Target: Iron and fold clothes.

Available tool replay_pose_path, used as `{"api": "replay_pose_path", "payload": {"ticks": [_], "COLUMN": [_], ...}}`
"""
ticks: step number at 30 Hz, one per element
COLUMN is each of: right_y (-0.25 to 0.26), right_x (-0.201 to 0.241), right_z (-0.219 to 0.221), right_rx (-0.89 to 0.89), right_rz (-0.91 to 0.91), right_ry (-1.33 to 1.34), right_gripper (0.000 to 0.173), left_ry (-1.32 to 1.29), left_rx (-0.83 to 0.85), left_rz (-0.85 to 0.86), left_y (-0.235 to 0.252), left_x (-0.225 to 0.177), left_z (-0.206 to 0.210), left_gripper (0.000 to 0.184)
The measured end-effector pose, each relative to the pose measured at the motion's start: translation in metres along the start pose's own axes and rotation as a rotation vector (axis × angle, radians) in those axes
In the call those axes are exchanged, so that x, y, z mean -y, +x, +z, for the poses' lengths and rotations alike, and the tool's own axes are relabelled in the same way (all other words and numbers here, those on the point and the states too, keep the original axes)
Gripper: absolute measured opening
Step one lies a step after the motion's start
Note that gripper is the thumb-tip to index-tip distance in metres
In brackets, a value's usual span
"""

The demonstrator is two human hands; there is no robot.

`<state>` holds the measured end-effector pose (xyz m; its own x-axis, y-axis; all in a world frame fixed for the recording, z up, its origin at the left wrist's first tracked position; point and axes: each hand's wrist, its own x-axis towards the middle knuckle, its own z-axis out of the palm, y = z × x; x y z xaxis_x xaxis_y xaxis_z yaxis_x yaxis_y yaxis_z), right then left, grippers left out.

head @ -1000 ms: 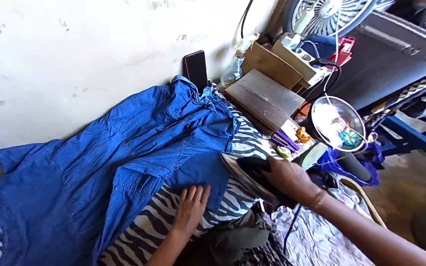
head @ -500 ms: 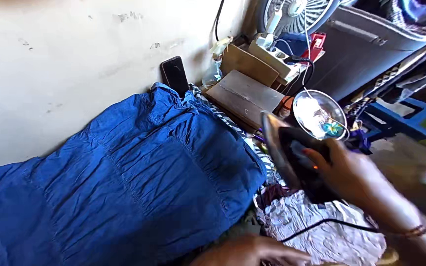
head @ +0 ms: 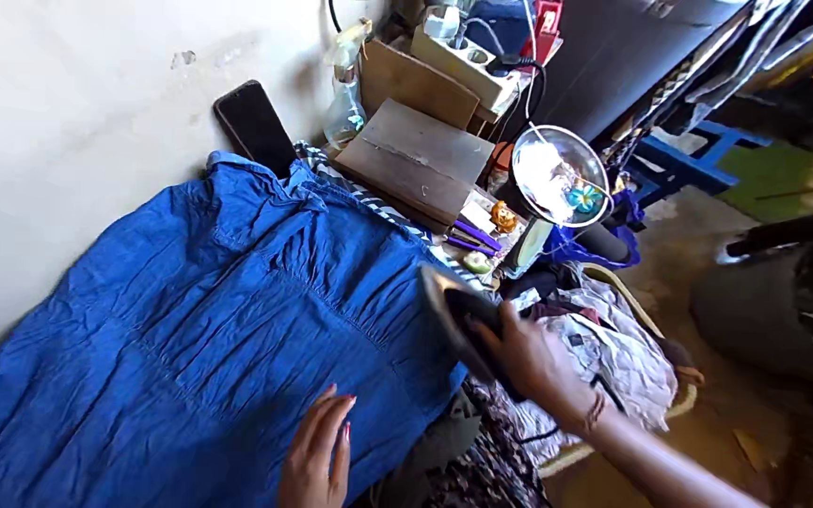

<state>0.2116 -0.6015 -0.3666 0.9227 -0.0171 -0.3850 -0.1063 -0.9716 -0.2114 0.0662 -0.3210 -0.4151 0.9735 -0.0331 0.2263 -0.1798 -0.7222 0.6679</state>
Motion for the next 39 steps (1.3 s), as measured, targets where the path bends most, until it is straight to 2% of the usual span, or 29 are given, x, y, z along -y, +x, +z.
{"api": "replay_pose_path", "payload": {"ticks": [2, 4, 6, 7, 9, 12, 13, 14, 16, 18, 20, 21, 23, 24, 25, 27, 28, 29, 31, 32, 34, 36, 37, 39], "right_y": [-0.003, 0.016, 0.042, 0.053, 0.072, 0.093, 0.092, 0.085, 0.054, 0.005, -0.044, -0.067, -0.105, -0.115, -0.118, -0.095, -0.075, -0.055, -0.028, -0.027, -0.048, -0.079, -0.089, -0.088], "right_x": [0.008, 0.022, 0.039, 0.047, 0.055, 0.049, 0.049, 0.053, 0.075, 0.110, 0.157, 0.176, 0.188, 0.182, 0.168, 0.131, 0.119, 0.115, 0.127, 0.139, 0.174, 0.223, 0.249, 0.291], "right_z": [0.003, -0.009, -0.019, -0.020, -0.020, -0.026, -0.031, -0.036, -0.040, -0.021, 0.015, 0.039, 0.077, 0.086, 0.090, 0.088, 0.080, 0.067, 0.042, 0.037, 0.048, 0.070, 0.078, 0.082], "right_rx": [0.043, 0.067, 0.057, 0.044, -0.008, -0.030, -0.026, -0.032, -0.056, 0.059, 0.344, 0.462, 0.565, 0.576, 0.514, 0.189, 0.051, 0.004, 0.064, 0.116, 0.219, 0.342, 0.401, 0.429], "right_rz": [0.000, 0.014, 0.001, -0.015, -0.085, -0.204, -0.233, -0.268, -0.438, -0.650, -0.823, -0.924, -1.109, -1.154, -1.169, -1.125, -1.046, -0.936, -0.766, -0.755, -0.857, -0.990, -1.027, -1.034], "right_ry": [-0.023, -0.028, -0.011, -0.020, -0.039, 0.039, 0.091, 0.119, 0.057, -0.088, -0.230, -0.265, -0.286, -0.292, -0.290, -0.266, -0.276, -0.298, -0.348, -0.357, -0.349, -0.350, -0.360, -0.386], "right_gripper": [0.055, 0.056, 0.055, 0.054, 0.053, 0.053, 0.054, 0.054, 0.055, 0.058, 0.058, 0.054, 0.045, 0.041, 0.035, 0.027, 0.030, 0.038, 0.055, 0.059, 0.059, 0.053, 0.051, 0.049], "left_ry": [0.186, 0.442, 0.654, 0.654, 0.521, -0.077, -0.204, -0.195, -0.011, 0.211, 0.398, 0.472, 0.612, 0.663, 0.682, 0.687, 0.678, 0.661, 0.630, 0.609, 0.561, 0.567, 0.575, 0.624], "left_rx": [0.073, 0.111, 0.087, 0.080, 0.121, 0.293, 0.267, 0.150, -0.166, -0.358, -0.425, -0.405, -0.328, -0.333, -0.356, -0.410, -0.432, -0.453, -0.506, -0.541, -0.574, -0.572, -0.553, -0.489], "left_rz": [-0.033, -0.038, 0.001, 0.025, 0.091, 0.129, 0.088, 0.006, -0.246, -0.445, -0.503, -0.528, -0.663, -0.753, -0.839, -0.928, -0.939, -0.938, -0.931, -0.901, -0.776, -0.599, -0.574, -0.680], "left_y": [-0.016, -0.029, -0.038, -0.039, -0.041, -0.059, -0.071, -0.086, -0.125, -0.168, -0.195, -0.206, -0.239, -0.258, -0.273, -0.288, -0.291, -0.290, -0.274, -0.259, -0.219, -0.179, -0.166, -0.164], "left_x": [0.011, 0.019, 0.021, 0.020, 0.015, -0.001, -0.005, -0.006, 0.006, 0.031, 0.067, 0.088, 0.125, 0.135, 0.140, 0.143, 0.141, 0.138, 0.129, 0.125, 0.127, 0.151, 0.167, 0.200], "left_z": [0.027, 0.057, 0.076, 0.081, 0.086, 0.059, 0.038, 0.012, -0.043, -0.088, -0.106, -0.106, -0.103, -0.103, -0.103, -0.098, -0.096, -0.098, -0.112, -0.122, -0.137, -0.140, -0.141, -0.145], "left_gripper": [0.046, 0.067, 0.071, 0.069, 0.061, 0.047, 0.046, 0.044, 0.047, 0.048, 0.050, 0.055, 0.068, 0.072, 0.074, 0.074, 0.073, 0.072, 0.065, 0.061, 0.058, 0.060, 0.060, 0.064]}}
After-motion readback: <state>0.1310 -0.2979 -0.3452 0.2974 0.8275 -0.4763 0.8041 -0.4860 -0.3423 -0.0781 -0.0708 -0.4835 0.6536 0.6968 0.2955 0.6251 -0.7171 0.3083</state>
